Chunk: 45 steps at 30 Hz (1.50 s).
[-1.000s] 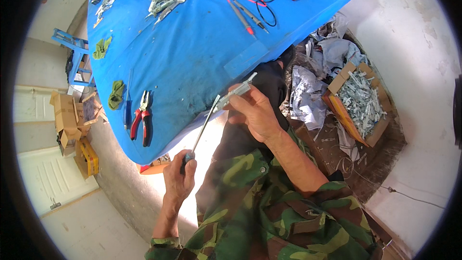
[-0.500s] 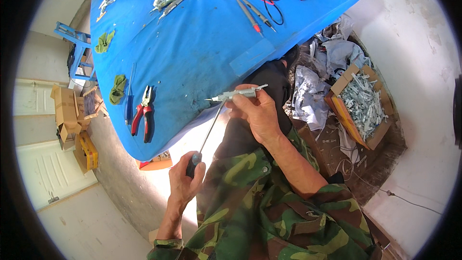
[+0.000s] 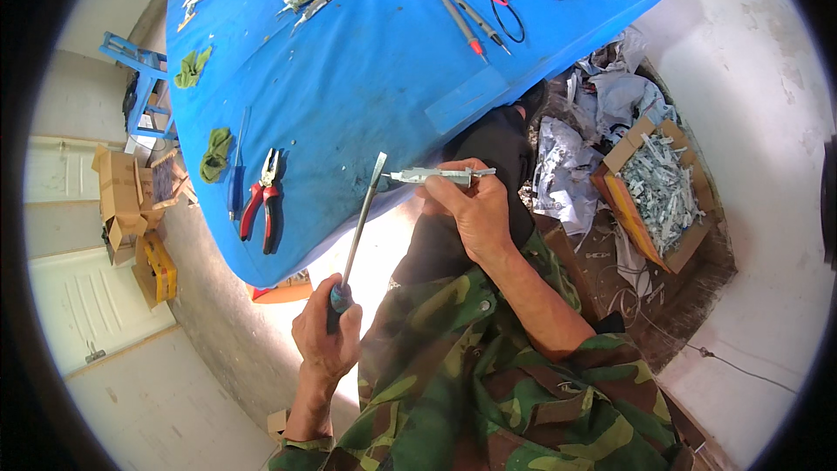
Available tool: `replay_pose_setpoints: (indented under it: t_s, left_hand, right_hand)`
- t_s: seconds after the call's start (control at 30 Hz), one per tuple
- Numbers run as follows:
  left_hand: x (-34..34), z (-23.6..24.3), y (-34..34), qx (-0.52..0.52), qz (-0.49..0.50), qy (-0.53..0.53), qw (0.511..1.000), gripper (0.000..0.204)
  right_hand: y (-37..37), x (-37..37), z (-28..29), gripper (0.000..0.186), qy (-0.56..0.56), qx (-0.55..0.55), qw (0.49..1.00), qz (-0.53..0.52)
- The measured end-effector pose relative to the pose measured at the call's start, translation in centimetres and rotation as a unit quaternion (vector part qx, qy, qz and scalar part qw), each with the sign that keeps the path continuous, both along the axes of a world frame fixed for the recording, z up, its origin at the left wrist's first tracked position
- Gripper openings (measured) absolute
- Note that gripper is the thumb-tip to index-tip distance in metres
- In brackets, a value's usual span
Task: The person holds a metal component and uses a screwdriver and pliers to adjust and secure parts of the assembly, then wipes the component with a cloth.
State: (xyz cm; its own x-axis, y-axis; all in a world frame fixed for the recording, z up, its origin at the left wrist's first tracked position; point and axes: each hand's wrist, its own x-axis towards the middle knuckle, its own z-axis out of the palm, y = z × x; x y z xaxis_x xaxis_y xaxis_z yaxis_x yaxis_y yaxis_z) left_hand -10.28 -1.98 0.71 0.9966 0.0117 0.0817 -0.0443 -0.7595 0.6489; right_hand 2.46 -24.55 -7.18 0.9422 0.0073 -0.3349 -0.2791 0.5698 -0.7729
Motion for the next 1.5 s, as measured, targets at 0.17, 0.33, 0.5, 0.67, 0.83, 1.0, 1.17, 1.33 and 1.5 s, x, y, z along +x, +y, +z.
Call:
replay_pose_setpoints:
  t_s: [0.17,0.33,0.5,0.67,0.83,1.0,1.17,1.33,1.5]
  left_hand:
    - [0.6,-0.6,0.0,0.001,-0.025,0.116,0.993,0.035]
    - [0.6,0.2,0.1,-0.001,0.005,0.029,1.000,0.037]
    - [0.9,-0.6,-0.8,-0.027,-0.017,0.138,0.990,0.030]
    - [0.2,0.9,-0.9,-0.040,0.041,0.065,0.996,0.029]
    - [1.0,0.7,-1.1,-0.013,-0.011,0.148,0.989,0.027]
    - [0.3,1.1,-0.6,0.008,-0.001,0.104,0.995,0.026]
    - [-0.7,0.9,-0.5,0.007,-0.010,0.143,0.990,0.028]
    - [-1.0,0.3,-0.3,-0.008,0.004,0.162,0.987,0.029]
    - [-0.8,0.7,-0.6,-0.009,0.004,0.158,0.987,0.027]
  right_hand:
    - [-0.2,-0.6,-0.1,0.021,-0.016,-0.010,1.000,0.004]
    - [-0.5,-0.8,0.0,0.021,-0.022,-0.025,0.999,0.001]
    - [-0.4,-0.9,-0.2,0.021,-0.025,-0.006,1.000,0.008]
    - [-0.5,-1.0,-0.2,0.021,-0.026,-0.025,0.999,0.009]
    - [-0.5,-0.8,0.0,0.020,-0.019,-0.034,0.999,0.023]
    - [-0.3,-0.8,-0.6,0.021,-0.041,-0.027,0.999,0.002]
    - [-0.2,-0.9,-0.8,0.022,-0.036,-0.008,0.999,0.001]
    - [-0.1,-1.0,-1.0,0.022,-0.035,-0.006,0.999,-0.002]
    - [-0.1,-1.1,-0.8,0.021,-0.047,-0.020,0.999,-0.004]
